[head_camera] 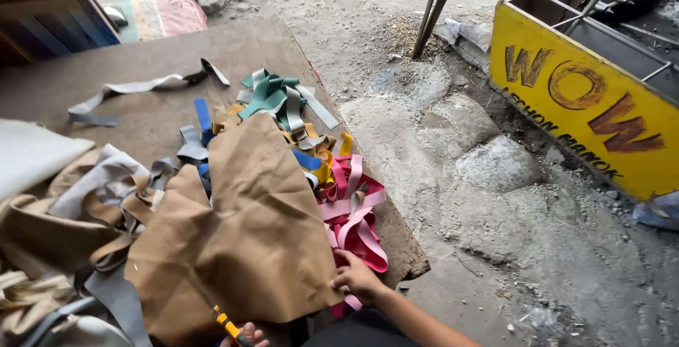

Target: Cutting various fabric scraps into smaller pieces using scissors on a workbench

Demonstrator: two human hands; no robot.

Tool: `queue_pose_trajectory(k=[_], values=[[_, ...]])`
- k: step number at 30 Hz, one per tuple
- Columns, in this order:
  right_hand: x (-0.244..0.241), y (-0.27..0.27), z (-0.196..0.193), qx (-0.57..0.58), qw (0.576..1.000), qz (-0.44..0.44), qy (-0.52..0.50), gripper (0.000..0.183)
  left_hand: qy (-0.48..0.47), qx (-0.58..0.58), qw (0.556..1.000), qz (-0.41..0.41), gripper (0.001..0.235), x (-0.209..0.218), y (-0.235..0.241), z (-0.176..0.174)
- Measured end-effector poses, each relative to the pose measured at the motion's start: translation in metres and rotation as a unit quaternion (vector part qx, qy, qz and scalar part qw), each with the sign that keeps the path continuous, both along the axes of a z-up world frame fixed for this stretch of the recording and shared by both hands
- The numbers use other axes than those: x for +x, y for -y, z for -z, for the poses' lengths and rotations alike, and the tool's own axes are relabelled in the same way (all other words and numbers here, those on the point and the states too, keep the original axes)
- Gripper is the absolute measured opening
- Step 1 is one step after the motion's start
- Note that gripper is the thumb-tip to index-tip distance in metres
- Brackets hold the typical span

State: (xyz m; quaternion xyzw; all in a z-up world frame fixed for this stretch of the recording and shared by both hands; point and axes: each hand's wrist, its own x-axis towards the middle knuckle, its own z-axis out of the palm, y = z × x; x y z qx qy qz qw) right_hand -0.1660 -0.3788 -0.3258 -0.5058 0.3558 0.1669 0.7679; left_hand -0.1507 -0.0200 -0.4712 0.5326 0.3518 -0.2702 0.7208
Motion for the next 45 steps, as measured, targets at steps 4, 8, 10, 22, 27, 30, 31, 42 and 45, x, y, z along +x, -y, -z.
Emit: queue_pose_trajectory(k=[4, 8, 10, 22, 27, 30, 31, 42, 45], values=[[0.011, -0.002, -0.003, -0.023, 0.998, -0.059, 0.010, 0.066, 0.106, 0.187, 0.971, -0.107, 0.054, -0.018, 0.025, -0.015], [0.012, -0.014, -0.001, -0.042, 0.993, -0.110, 0.012, 0.031, 0.228, 0.393, 0.888, -0.071, 0.045, -0.021, 0.006, -0.043], [0.012, -0.018, -0.007, -0.036, 0.990, -0.133, -0.023, 0.039, 0.247, 0.503, 0.828, -0.009, 0.045, -0.019, -0.002, -0.052], [0.027, -0.028, -0.018, 0.049, 0.991, -0.128, 0.003, 0.030, 0.255, 0.528, 0.794, 0.163, 0.051, -0.028, 0.110, -0.130], [0.045, -0.027, 0.003, 0.024, 0.991, -0.123, 0.043, 0.026, 0.006, -0.138, 0.985, 0.104, 0.073, -0.039, 0.177, -0.183], [0.056, -0.012, -0.006, -0.021, 0.985, -0.162, 0.049, 0.019, 0.005, -0.182, 0.983, 0.020, 0.056, -0.029, 0.195, -0.165], [0.061, -0.008, -0.009, -0.021, 0.981, -0.182, 0.056, 0.019, 0.015, -0.183, 0.983, 0.001, 0.056, -0.024, 0.207, -0.142], [0.184, 0.032, -0.017, -0.157, 0.971, -0.174, 0.036, 0.024, 0.019, -0.161, 0.968, -0.193, 0.032, -0.043, 0.270, -0.152], [0.209, 0.039, -0.026, -0.226, 0.960, -0.152, 0.060, 0.018, 0.038, -0.032, 0.998, 0.025, 0.042, -0.050, 0.270, -0.167]])
